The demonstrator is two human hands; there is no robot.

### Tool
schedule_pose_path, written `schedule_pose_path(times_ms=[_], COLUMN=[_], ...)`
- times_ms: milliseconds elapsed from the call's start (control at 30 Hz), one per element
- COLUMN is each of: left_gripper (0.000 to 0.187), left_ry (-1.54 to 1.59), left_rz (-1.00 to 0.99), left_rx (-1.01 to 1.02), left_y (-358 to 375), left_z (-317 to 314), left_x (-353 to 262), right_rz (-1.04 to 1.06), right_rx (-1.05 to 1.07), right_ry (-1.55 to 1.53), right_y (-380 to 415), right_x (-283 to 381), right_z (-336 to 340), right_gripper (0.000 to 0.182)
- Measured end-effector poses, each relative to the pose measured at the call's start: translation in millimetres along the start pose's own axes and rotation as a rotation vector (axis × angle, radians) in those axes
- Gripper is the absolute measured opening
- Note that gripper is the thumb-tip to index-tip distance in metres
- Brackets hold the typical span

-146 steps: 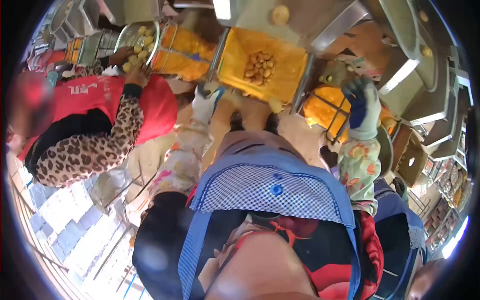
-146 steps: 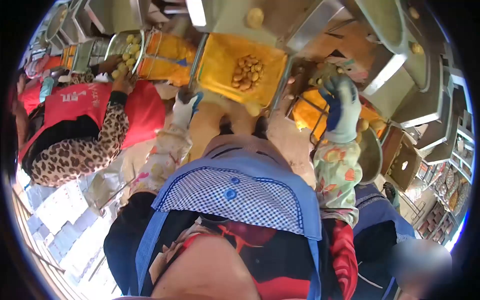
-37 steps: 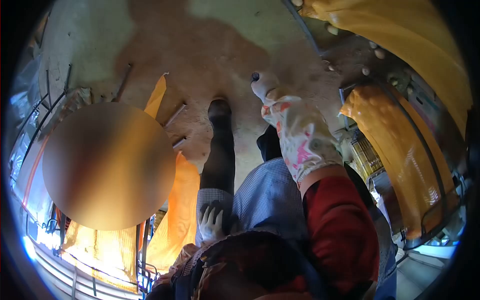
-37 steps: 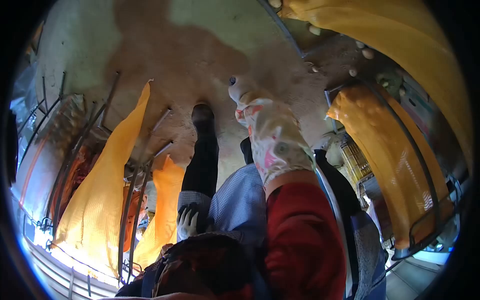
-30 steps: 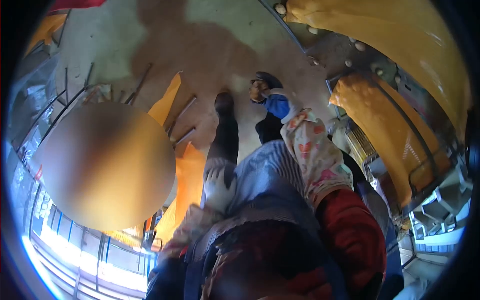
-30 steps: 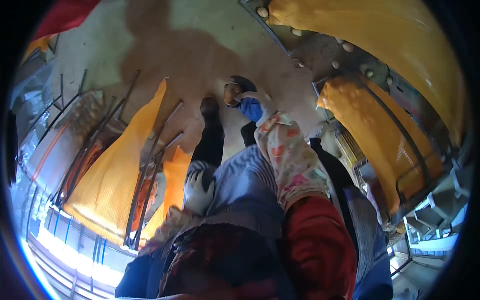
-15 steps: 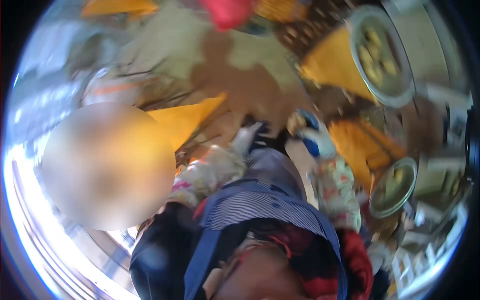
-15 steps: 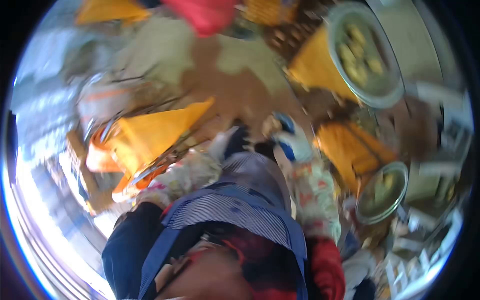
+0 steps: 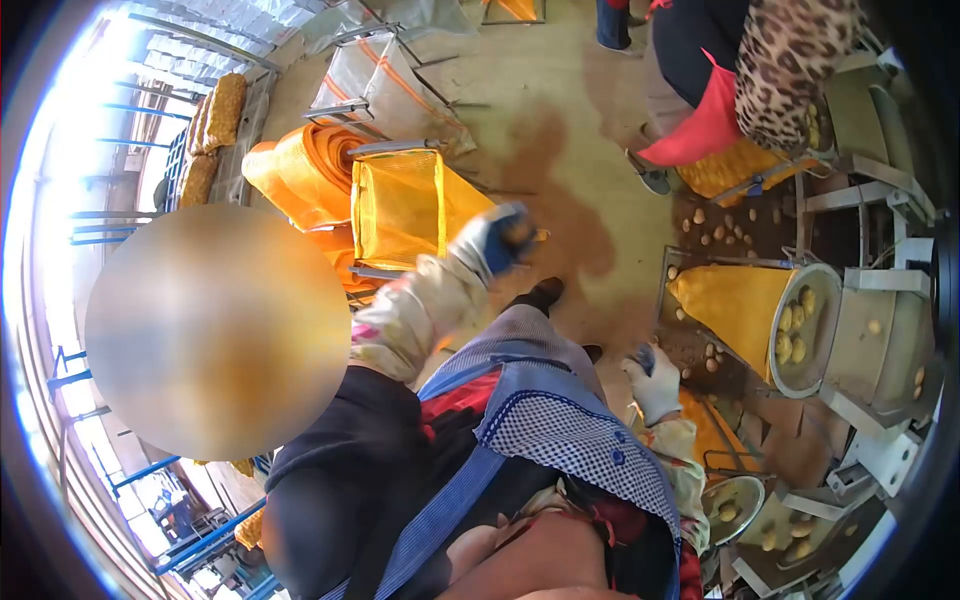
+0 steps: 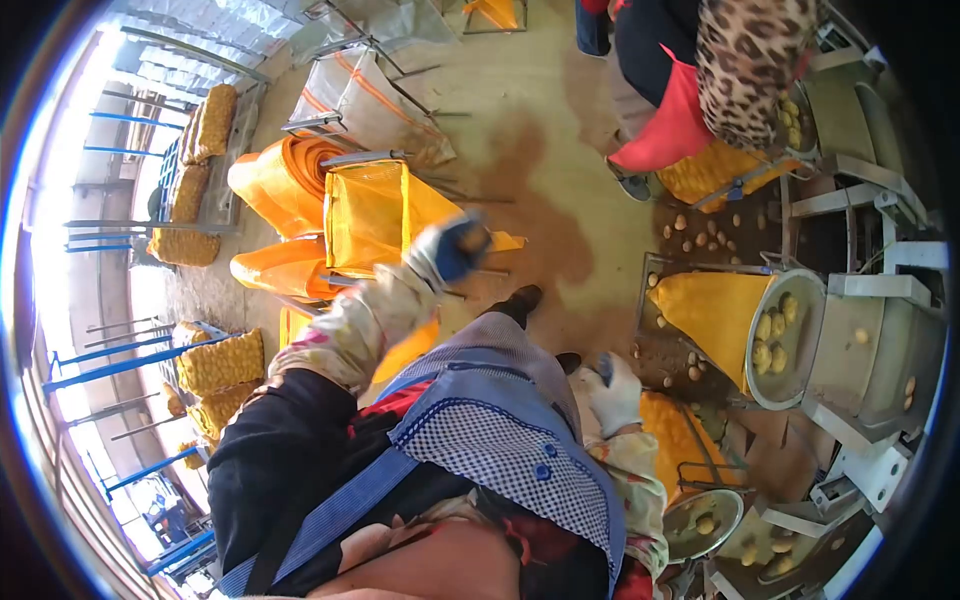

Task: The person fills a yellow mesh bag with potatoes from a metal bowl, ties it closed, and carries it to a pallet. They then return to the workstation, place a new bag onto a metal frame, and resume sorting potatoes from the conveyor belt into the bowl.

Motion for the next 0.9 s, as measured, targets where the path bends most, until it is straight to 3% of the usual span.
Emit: schedule_pose_path(times_ms=[100,133,200,267,300,367,433,500,567,600,700,733,900], left_gripper=[0.016,0.018,0.026,0.046,0.066,0.054,0.03,0.021,0.016,0.017,0.02,0.024,0.027], left_ry=[-0.065,0.085,0.085,0.155,0.017,-0.093,-0.302,-0.483,-0.658,-0.837,-1.356,-1.395,-2.007], left_rz=[-0.486,-0.433,-0.555,-0.634,-0.642,-0.507,-0.379,-0.223,-0.121,-0.112,-0.148,-0.117,-0.391], left_rx=[-0.016,-0.05,-0.065,-0.415,-0.348,-0.33,-0.139,0.134,0.385,0.358,0.33,0.348,0.691], left_y=[-6.9,-20.4,-22.9,-7.9,-17.4,-26.0,-65.0,-110.5,-142.3,-140.4,-79.5,-66.9,-42.1], left_z=[21.1,43.1,55.6,56.9,68.7,58.7,60.5,54.3,51.6,30.9,-66.4,-87.9,-152.4], left_x=[-161.8,-209.3,-292.1,-321.7,-332.0,-311.3,-270.7,-197.3,-116.4,-83.7,10.1,33.4,121.4], right_rz=[-0.083,-0.134,-0.197,-0.235,-0.173,-0.1,-0.102,-0.122,-0.283,-0.426,-0.399,-0.406,-0.429], right_rx=[-0.002,0.012,0.039,0.065,0.076,0.058,0.056,-0.007,0.018,0.092,-0.025,-0.037,-0.198], right_ry=[0.05,0.061,0.104,0.165,0.233,0.343,0.336,0.283,0.334,0.38,0.318,0.301,0.174], right_y=[6.0,8.6,7.0,6.7,4.3,6.5,9.2,25.1,42.7,53.3,79.1,86.9,129.5], right_x=[7.3,5.7,11.5,18.3,26.2,39.0,48.5,67.2,40.3,62.8,15.8,3.0,-56.0], right_z=[11.2,12.3,10.0,5.9,2.8,-1.8,-4.0,3.8,3.2,17.3,18.7,20.8,43.4], right_gripper=[0.045,0.045,0.046,0.046,0.046,0.046,0.036,0.034,0.037,0.036,0.035,0.035,0.037])
Point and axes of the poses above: each hand's wrist, its own y-axis away from the middle knuckle, its own z-axis out of the back of the hand, x = y × z, the point moved 6 cm from there along -y, towards the middle knuckle, and after that the axes turned 5 degrees about -y, right-handed, at the moved point
